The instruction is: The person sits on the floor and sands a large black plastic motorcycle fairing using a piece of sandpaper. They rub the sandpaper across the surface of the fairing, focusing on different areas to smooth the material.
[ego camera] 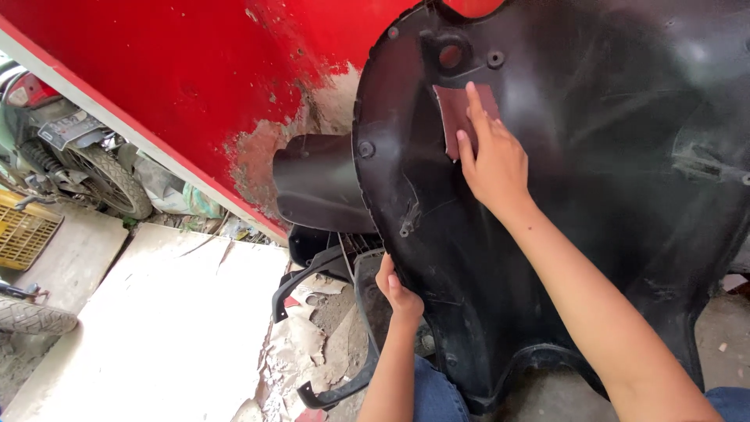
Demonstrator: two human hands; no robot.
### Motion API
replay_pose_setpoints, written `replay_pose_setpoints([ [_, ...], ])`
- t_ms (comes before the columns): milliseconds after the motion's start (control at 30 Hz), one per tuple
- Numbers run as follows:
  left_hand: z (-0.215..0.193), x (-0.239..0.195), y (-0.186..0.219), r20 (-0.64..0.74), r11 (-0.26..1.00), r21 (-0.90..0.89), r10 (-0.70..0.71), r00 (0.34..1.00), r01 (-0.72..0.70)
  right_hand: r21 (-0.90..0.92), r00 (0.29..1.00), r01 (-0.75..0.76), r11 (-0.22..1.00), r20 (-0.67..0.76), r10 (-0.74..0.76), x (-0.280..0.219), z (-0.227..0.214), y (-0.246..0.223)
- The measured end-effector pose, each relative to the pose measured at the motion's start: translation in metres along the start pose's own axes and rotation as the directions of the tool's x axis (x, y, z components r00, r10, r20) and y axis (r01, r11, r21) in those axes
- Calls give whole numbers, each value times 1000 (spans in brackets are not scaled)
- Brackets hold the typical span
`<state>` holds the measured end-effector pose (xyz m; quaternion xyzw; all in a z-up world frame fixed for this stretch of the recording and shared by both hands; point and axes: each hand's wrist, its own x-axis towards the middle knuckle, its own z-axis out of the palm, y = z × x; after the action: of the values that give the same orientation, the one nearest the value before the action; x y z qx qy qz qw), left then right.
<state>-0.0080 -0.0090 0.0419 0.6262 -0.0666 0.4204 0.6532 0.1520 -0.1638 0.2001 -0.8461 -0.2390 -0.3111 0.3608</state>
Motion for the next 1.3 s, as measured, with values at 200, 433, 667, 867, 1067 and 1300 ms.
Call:
replay_pose_setpoints([
  [200,-1,-4,-4,-1,1000,0,-5,1000,5,-3,997,-71,997,42,71,16,4,8],
  [433,-3,-5,-15,-24,1000,-15,18,1000,-18,-59,1000,2,998,-1,-2,9,2,10],
  [667,-4,-3,-6,14,1000,-26,0,1000,1,-109,999,-3,994,47,9,14,-1,12],
  [867,-8,-9,-25,-8,998,-60,-10,1000,9,-174,1000,20,984,23,-16,22,-1,28],
  [1067,-1,-2,-3,-4,999,-43,6,1000,-6,-104,999,48,993,23,-45,7,-4,17],
  [1300,-8,-13,-30,-37,999,-23,22,999,-23,-140,1000,-2,990,-1,2,30,19,25],
])
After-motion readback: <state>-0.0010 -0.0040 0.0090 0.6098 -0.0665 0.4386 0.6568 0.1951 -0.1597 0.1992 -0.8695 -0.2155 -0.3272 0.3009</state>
